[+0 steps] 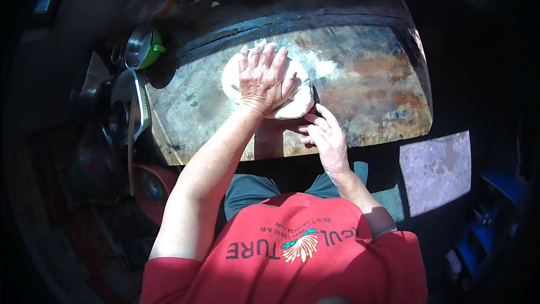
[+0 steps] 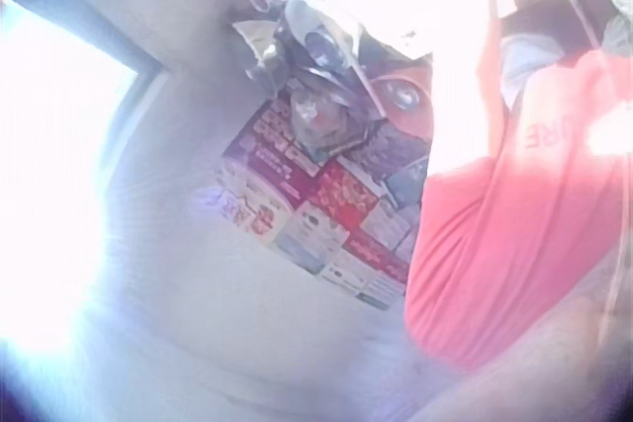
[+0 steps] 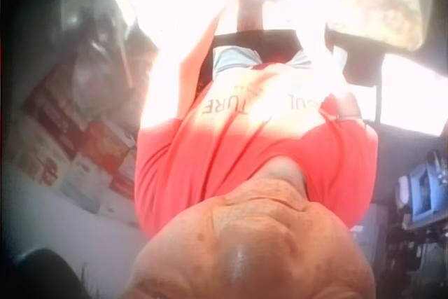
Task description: The person kneads dough by hand in a metal bowl and on a wooden surface, turning and pressing it repeatedly; the person also uses a metal scraper to manipulate the dough and a cloth to wipe the surface.
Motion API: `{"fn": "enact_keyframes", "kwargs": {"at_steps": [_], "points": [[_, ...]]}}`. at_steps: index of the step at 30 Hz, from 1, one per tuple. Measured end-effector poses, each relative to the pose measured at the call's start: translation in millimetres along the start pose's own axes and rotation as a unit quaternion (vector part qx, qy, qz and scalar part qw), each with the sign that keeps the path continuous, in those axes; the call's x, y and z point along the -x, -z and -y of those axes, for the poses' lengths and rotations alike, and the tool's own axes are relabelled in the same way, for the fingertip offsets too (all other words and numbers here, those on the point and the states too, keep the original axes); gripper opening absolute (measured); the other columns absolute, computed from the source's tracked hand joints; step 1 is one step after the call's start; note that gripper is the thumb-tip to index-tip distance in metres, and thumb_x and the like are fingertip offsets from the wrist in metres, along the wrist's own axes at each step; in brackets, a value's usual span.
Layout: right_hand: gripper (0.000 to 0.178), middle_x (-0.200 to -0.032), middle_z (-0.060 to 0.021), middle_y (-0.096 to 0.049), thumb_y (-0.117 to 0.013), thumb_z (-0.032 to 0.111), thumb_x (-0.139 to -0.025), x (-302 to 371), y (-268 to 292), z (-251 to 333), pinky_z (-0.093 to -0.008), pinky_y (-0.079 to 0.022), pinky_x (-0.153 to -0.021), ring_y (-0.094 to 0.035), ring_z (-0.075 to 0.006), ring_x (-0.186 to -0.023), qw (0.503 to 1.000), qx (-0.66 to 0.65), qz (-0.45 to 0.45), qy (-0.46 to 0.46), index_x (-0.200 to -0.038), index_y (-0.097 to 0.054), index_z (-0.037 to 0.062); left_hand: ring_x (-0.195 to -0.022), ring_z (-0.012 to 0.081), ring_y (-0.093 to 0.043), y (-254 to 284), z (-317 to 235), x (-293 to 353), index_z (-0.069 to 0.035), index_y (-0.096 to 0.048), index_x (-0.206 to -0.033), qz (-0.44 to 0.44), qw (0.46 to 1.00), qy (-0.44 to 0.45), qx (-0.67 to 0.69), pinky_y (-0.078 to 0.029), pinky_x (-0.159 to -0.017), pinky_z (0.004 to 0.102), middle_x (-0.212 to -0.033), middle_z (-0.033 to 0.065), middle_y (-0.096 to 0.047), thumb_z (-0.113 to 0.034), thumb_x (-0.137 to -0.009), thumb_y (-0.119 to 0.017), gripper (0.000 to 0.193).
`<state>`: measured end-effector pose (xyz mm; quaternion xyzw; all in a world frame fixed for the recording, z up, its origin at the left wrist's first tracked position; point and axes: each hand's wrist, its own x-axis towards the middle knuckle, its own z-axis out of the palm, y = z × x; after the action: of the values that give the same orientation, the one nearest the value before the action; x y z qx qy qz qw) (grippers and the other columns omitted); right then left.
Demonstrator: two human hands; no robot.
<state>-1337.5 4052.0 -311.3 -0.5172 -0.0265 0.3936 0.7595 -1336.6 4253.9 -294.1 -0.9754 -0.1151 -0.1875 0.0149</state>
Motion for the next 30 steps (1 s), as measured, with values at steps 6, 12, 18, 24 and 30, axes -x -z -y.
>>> {"fn": "enact_keyframes", "kwargs": {"at_steps": [6,12,18,24,30], "points": [[0.063,-0.105,-0.0183,-0.059,-0.053,0.02,-0.092,-22,-2,13,-0.0218,-0.048,-0.067,-0.061,-0.0129,-0.074,0.996,-0.013,0.016,-0.091,-0.139,-0.019,-0.0053,-0.101,0.0276,-0.055,-28,17,-47,-0.011,-0.063,-0.101,-0.05,0.998,-0.042,-0.026,-0.036,-0.093,0.0424,-0.1,0.011,-0.062,-0.038,-0.075,-0.058,0.038],[0.072,-0.123,-0.0169,-0.046,-0.058,0.036,-0.089,-60,-29,36,-0.0333,-0.05,-0.076,-0.056,-0.0213,-0.1,0.984,-0.124,0.013,-0.13,-0.14,-0.02,0.0009,-0.094,0.028,-0.061,-31,15,-90,-0.014,-0.064,-0.105,0.099,0.986,0.108,-0.074,-0.046,-0.079,0.0421,-0.099,0.0115,-0.065,-0.047,-0.088,-0.043,0.043],[0.043,-0.095,-0.0044,-0.061,-0.064,0.034,-0.083,-82,-16,63,-0.0311,-0.05,-0.069,-0.06,-0.0149,-0.081,0.981,0.148,0.031,-0.122,-0.117,-0.053,0.0083,-0.114,0.0384,-0.05,-1,11,-51,-0.011,-0.052,-0.125,0.303,0.917,0.255,0.042,-0.037,-0.097,0.048,-0.12,0.0231,-0.055,-0.063,-0.089,-0.018,0.072],[0.043,-0.114,-0.0171,-0.056,-0.052,0.008,-0.074,-49,-50,32,-0.0408,-0.04,-0.094,-0.051,-0.0342,-0.108,0.815,0.485,0.004,0.319,-0.117,-0.054,0.0096,-0.111,0.0362,-0.054,46,42,22,0.0,-0.062,-0.112,0.205,0.831,0.44,0.27,-0.039,-0.094,0.0412,-0.109,0.0243,-0.061,-0.067,-0.088,-0.01,0.088],[0.025,-0.118,-0.0155,-0.053,-0.053,0.008,-0.077,15,-63,9,-0.0438,-0.038,-0.098,-0.045,-0.0347,-0.117,0.669,0.559,0.132,0.472,-0.102,-0.061,0.0072,-0.099,0.0319,-0.059,103,13,55,-0.008,-0.064,-0.104,0.014,0.953,0.16,0.255,-0.046,-0.083,0.0366,-0.104,0.0163,-0.063,-0.038,-0.092,-0.045,0.038]]}}
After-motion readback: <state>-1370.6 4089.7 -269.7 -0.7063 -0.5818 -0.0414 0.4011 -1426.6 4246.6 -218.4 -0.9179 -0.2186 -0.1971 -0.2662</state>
